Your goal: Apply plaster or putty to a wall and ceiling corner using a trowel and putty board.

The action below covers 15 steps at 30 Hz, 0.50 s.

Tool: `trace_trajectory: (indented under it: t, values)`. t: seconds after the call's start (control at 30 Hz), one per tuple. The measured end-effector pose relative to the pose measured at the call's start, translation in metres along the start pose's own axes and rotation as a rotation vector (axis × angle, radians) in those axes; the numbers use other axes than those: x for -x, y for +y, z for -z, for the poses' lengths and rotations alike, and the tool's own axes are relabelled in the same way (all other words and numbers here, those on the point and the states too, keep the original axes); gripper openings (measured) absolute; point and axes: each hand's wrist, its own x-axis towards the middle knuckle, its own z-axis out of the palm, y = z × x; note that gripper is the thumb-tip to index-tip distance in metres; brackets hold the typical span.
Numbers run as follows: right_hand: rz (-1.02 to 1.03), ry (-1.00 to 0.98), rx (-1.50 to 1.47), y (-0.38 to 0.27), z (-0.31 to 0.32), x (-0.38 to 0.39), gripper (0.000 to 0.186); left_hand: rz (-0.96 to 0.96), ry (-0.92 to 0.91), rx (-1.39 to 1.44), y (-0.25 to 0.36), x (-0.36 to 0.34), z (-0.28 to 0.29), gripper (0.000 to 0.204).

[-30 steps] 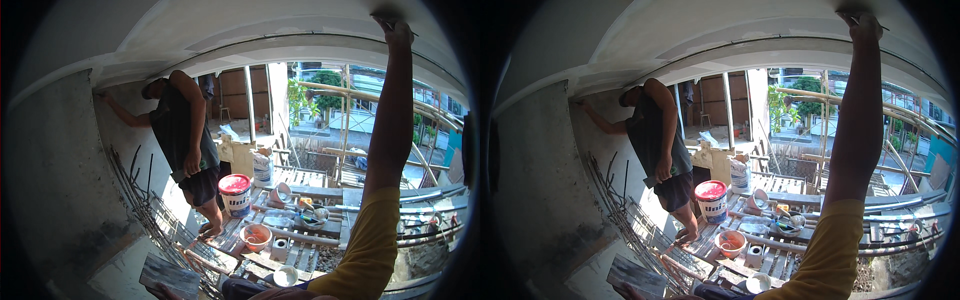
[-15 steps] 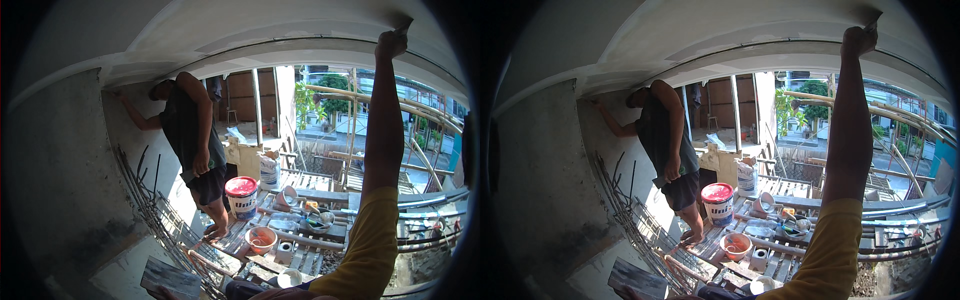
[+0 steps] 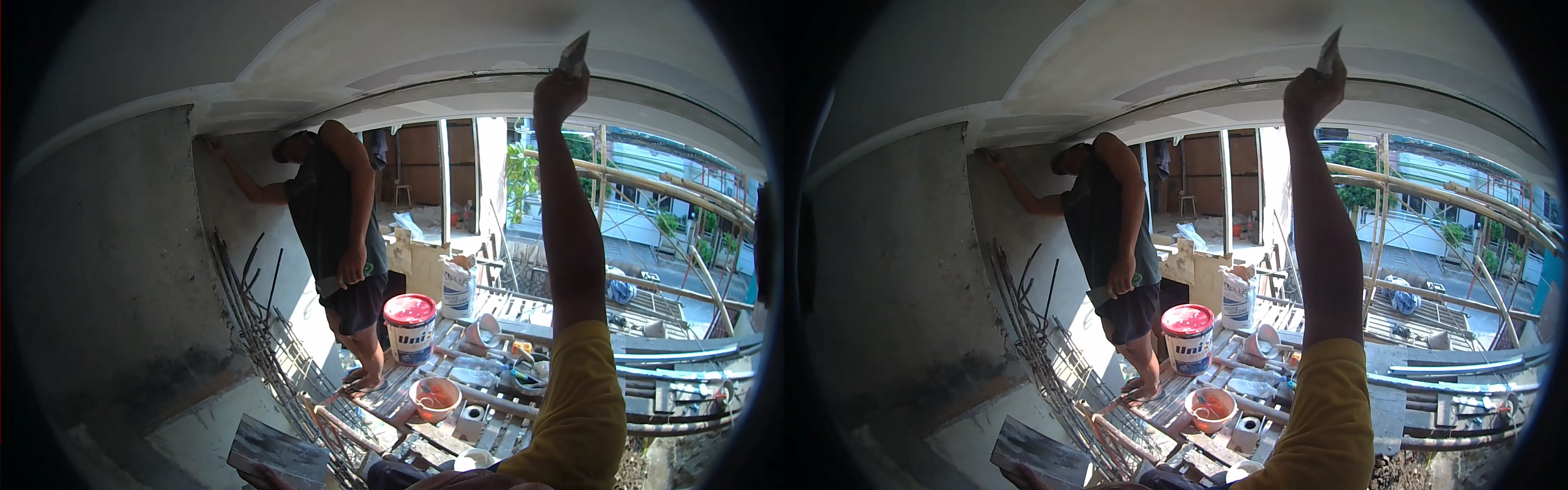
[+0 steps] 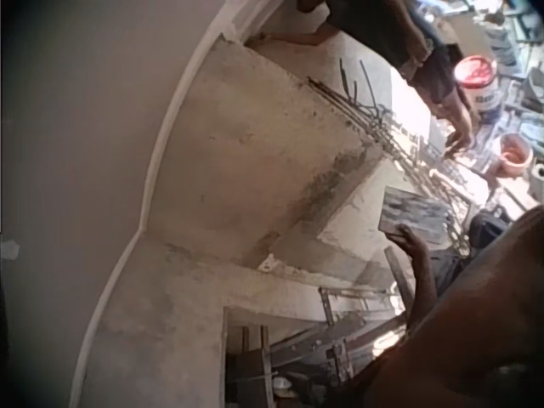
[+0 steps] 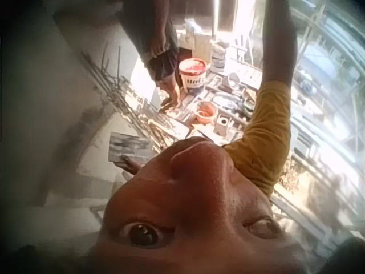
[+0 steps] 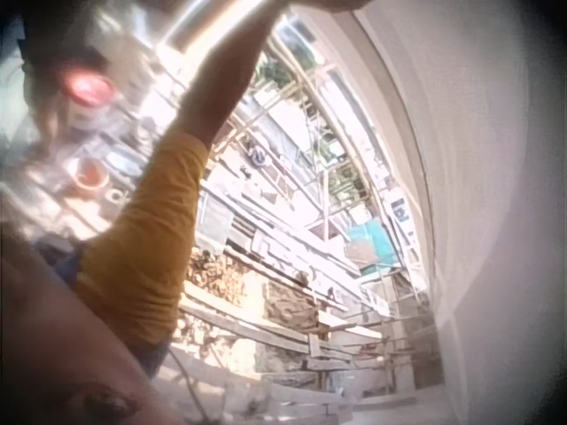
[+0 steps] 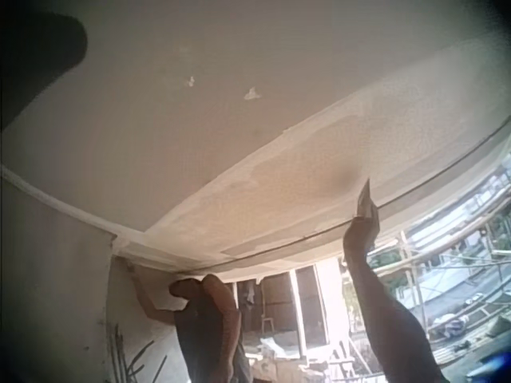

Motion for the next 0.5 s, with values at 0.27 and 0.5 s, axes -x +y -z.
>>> trace_trajectory:
  t: [0.27,0.5]
  values:
    - [0.383,0.209,0.159,0.033,-0.012,-0.059,0.045,0.122,0.142,0.129,-0.006,-0.013,0.031,0.077]
    - [0.210,0.072,-0.136,-0.033,-0.120,0.102,0.039,-0.033,0.134,-0.157,0.005,-0.004,0.024,0.077]
